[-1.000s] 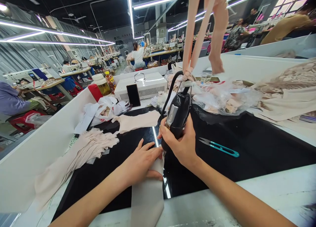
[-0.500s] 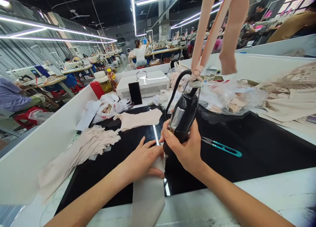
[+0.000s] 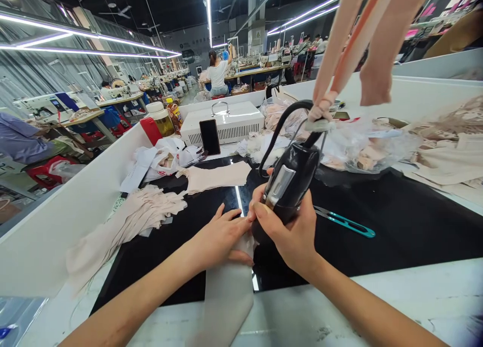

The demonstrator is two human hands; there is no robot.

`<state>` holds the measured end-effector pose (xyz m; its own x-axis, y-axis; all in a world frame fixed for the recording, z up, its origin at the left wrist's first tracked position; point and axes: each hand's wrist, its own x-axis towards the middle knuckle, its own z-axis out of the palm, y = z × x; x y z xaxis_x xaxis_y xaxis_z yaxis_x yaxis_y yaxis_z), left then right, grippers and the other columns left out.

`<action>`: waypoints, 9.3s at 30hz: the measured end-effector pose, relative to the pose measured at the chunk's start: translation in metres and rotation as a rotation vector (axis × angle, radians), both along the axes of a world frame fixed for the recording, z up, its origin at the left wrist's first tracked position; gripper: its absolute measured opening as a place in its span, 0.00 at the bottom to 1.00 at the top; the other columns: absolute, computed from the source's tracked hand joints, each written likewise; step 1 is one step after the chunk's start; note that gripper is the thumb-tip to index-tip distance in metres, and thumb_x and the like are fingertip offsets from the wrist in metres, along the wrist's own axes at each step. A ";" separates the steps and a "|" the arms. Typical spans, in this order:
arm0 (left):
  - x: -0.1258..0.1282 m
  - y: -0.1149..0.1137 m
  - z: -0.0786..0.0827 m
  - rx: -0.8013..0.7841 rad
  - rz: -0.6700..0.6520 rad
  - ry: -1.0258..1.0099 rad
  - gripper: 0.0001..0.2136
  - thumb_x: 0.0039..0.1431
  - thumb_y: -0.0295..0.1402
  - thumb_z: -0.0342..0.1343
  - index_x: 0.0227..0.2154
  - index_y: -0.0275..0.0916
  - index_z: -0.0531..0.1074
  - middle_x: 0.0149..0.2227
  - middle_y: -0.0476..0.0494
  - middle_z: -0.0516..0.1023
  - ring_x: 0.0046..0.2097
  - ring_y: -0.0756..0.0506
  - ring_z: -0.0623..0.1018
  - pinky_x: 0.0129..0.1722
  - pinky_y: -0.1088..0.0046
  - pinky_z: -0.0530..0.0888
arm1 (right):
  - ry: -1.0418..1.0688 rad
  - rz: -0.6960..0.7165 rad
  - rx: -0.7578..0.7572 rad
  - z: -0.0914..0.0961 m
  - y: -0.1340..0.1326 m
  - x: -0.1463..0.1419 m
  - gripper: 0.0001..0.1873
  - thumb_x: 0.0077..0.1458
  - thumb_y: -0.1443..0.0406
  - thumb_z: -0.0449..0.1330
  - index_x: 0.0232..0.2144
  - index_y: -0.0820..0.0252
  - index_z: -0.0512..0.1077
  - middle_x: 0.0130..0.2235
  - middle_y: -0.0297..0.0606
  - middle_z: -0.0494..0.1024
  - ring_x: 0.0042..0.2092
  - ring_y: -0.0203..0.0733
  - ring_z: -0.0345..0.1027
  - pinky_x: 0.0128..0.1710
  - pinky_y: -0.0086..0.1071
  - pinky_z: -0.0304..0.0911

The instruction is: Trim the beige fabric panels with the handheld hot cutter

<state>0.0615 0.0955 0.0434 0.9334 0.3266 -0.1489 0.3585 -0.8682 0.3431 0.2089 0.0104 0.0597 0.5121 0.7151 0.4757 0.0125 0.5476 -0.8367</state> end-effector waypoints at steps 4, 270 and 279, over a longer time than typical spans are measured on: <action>-0.001 0.001 -0.002 -0.015 0.024 0.010 0.40 0.57 0.44 0.76 0.69 0.45 0.66 0.72 0.34 0.67 0.74 0.26 0.62 0.71 0.27 0.50 | 0.033 0.015 0.020 0.002 -0.004 0.000 0.19 0.54 0.64 0.71 0.43 0.49 0.67 0.32 0.25 0.77 0.26 0.35 0.72 0.33 0.38 0.79; -0.015 -0.077 -0.033 0.364 0.101 -0.380 0.09 0.76 0.24 0.49 0.48 0.38 0.73 0.40 0.43 0.76 0.42 0.43 0.79 0.45 0.66 0.80 | -0.023 0.013 0.071 -0.001 -0.017 0.023 0.20 0.57 0.62 0.74 0.46 0.50 0.69 0.33 0.30 0.78 0.27 0.40 0.73 0.27 0.37 0.76; -0.022 -0.078 -0.033 0.332 0.099 -0.416 0.09 0.75 0.22 0.48 0.48 0.36 0.72 0.39 0.43 0.76 0.41 0.42 0.78 0.41 0.65 0.82 | 0.007 0.016 0.087 0.000 -0.017 0.019 0.20 0.57 0.61 0.75 0.45 0.50 0.69 0.32 0.29 0.78 0.26 0.38 0.73 0.27 0.35 0.76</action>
<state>0.0397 0.0173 0.0105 0.8539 0.3828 0.3527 0.3367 -0.9229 0.1867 0.2275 -0.0070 0.0596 0.5048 0.6794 0.5326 -0.0027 0.6182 -0.7860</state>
